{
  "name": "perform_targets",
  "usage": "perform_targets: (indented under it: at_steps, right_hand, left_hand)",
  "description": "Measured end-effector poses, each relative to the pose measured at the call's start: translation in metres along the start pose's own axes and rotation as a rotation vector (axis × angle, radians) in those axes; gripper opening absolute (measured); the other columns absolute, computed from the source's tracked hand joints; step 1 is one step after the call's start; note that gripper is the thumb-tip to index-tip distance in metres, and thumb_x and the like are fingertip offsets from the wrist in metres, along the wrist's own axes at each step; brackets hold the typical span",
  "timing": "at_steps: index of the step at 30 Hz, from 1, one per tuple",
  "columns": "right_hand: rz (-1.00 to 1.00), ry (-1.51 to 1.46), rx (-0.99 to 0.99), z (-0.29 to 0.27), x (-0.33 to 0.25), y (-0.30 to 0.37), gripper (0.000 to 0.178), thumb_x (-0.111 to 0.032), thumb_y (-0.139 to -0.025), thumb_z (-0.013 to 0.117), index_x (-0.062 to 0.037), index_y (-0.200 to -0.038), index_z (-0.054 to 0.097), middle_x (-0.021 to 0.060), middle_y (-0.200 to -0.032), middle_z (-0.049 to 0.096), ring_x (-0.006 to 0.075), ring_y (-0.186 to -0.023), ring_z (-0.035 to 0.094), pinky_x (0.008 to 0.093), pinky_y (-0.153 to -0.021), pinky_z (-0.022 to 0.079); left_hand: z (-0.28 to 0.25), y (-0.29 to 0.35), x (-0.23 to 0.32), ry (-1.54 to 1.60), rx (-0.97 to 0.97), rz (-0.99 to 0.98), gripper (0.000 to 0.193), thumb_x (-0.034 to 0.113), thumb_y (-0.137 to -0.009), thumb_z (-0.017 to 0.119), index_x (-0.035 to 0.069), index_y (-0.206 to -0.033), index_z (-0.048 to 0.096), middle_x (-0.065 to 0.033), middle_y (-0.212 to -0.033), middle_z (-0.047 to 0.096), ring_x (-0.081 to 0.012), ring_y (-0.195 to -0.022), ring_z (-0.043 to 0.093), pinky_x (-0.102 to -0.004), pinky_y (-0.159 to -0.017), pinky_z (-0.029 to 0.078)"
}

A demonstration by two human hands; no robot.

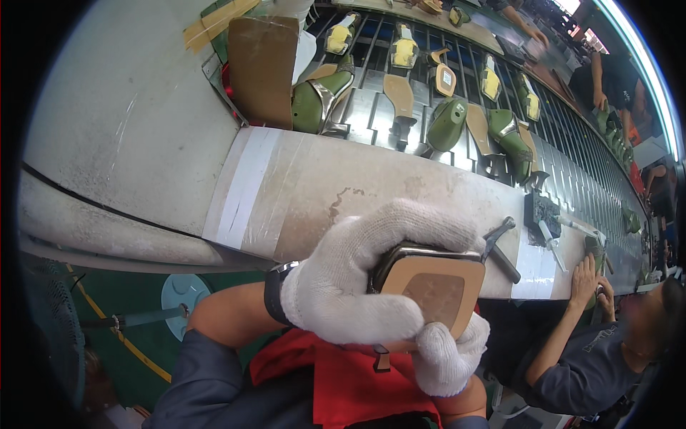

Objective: The person assembles high-heeled shoes by taking shoe lasts and outsoles from a conveyor, applying glue with a syringe, attaching the outsoles onto the lasted shoe uppers by hand, and hammering along the edges with a hammer.

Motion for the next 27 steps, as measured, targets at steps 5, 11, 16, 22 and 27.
perform_targets:
  at_steps: [5, 11, 16, 22, 27]
  right_hand:
    - [-0.057, -0.063, -0.012, 0.000, 0.003, 0.001, 0.028, -0.010, -0.102, 0.067, 0.0115, -0.115, 0.080, 0.0181, -0.103, 0.084, 0.0177, -0.089, 0.080, 0.0317, -0.078, 0.065]
    - [-0.026, -0.080, -0.015, -0.002, 0.009, 0.002, 0.021, -0.007, -0.100, 0.070, 0.0095, -0.107, 0.081, 0.0145, -0.093, 0.083, 0.0153, -0.078, 0.078, 0.0287, -0.068, 0.063]
    - [-0.045, 0.097, -0.066, 0.001, 0.007, 0.005, 0.032, -0.016, -0.101, 0.070, 0.0114, -0.119, 0.073, 0.0158, -0.102, 0.080, 0.0203, -0.089, 0.076, 0.0347, -0.080, 0.061]
    - [-0.168, 0.238, -0.130, 0.005, 0.020, 0.005, 0.026, -0.014, -0.099, 0.073, 0.0089, -0.112, 0.075, 0.0162, -0.093, 0.077, 0.0231, -0.084, 0.075, 0.0357, -0.077, 0.059]
    - [-0.104, 0.290, -0.143, 0.015, 0.006, 0.003, 0.014, -0.013, -0.094, 0.084, -0.0002, -0.091, 0.082, 0.0133, -0.071, 0.073, 0.0262, -0.061, 0.074, 0.0360, -0.057, 0.056]
  left_hand:
    - [0.003, -0.002, 0.010, 0.072, 0.063, -0.138, 0.095, 0.077, -0.101, 0.058, -0.006, -0.146, 0.055, -0.0351, -0.144, 0.067, -0.0398, -0.131, 0.071, -0.0525, -0.110, 0.059]
    - [0.010, -0.003, 0.026, 0.082, 0.122, -0.188, 0.067, 0.054, -0.113, 0.052, -0.007, -0.138, 0.062, -0.0358, -0.139, 0.069, -0.0420, -0.128, 0.072, -0.0534, -0.110, 0.059]
    - [0.005, 0.002, 0.033, 0.186, 0.218, -0.336, 0.049, 0.035, -0.107, 0.061, -0.008, -0.129, 0.066, -0.0364, -0.135, 0.070, -0.0432, -0.124, 0.074, -0.0542, -0.108, 0.061]
    - [0.015, 0.003, 0.051, 0.010, 0.283, -0.389, 0.025, 0.014, -0.100, 0.066, -0.005, -0.116, 0.064, -0.0352, -0.130, 0.073, -0.0390, -0.116, 0.077, -0.0551, -0.105, 0.061]
    - [0.011, 0.005, 0.064, -0.116, 0.265, -0.367, 0.020, 0.011, -0.098, 0.066, -0.004, -0.112, 0.063, -0.0345, -0.121, 0.076, -0.0361, -0.108, 0.079, -0.0527, -0.102, 0.062]
Point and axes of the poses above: each hand's wrist, its own y-axis away from the middle knuckle, its own z-axis out of the palm, x = y × z, the point moved 2 cm from there along -y, towards the middle knuckle
